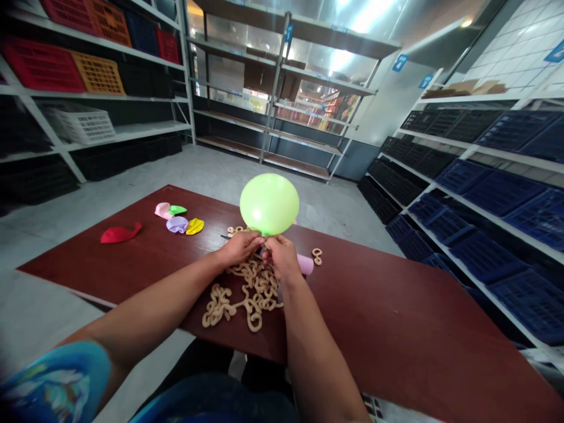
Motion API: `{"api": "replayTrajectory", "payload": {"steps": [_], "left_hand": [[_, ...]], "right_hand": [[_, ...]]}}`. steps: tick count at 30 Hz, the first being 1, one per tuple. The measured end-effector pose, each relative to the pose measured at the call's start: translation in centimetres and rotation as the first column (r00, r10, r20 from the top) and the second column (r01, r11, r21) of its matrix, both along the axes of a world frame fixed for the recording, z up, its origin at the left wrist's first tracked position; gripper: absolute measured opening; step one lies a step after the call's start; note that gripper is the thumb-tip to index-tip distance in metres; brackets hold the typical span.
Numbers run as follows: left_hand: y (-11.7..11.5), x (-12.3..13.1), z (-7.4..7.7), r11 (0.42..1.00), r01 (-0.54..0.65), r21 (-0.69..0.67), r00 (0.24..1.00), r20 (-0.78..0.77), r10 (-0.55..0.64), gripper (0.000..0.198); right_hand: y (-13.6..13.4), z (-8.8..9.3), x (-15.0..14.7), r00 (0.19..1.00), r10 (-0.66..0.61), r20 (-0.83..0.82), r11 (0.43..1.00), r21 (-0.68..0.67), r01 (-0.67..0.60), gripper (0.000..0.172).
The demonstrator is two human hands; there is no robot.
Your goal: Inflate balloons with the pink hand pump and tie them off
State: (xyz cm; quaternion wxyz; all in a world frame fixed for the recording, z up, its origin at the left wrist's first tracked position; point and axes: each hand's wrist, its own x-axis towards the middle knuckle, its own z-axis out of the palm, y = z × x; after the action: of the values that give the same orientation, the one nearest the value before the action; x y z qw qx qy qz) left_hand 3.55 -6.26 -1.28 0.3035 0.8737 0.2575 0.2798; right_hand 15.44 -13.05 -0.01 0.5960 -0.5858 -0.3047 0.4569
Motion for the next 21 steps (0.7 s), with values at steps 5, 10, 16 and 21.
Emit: {"api": "replayTrajectory", "payload": {"steps": [5,10,16,21], "left_hand": [[-0.1,-0.1,0.3,0.996,-0.037,0.082,0.999,-0.035,0.04,0.03],[-0.3,0.3,0.2,0.981,-0.146,-0.128,0.988,0.039,0.152,0.033],[0.1,0.0,0.1,0.966,-0.071,-0.249,0.992,0.087,0.095,0.036],[0.1,-0.5,0.2,0.982,0.007,-0.189,0.995,0.101,0.012,0.035]], "right_hand": [[-0.1,0.0,-0.5,0.996,-0.076,0.051,0.997,0.013,0.075,0.015],[-0.5,0.1,-0.5,0.834,-0.146,0.532,0.983,0.172,0.063,0.013],[-1.0,0.7,0.3,0.552,-0.178,0.815,0.933,0.318,-0.169,0.012],[-0.8,0.2,0.6,0.849,0.006,0.529,0.968,0.211,-0.138,0.018]]}}
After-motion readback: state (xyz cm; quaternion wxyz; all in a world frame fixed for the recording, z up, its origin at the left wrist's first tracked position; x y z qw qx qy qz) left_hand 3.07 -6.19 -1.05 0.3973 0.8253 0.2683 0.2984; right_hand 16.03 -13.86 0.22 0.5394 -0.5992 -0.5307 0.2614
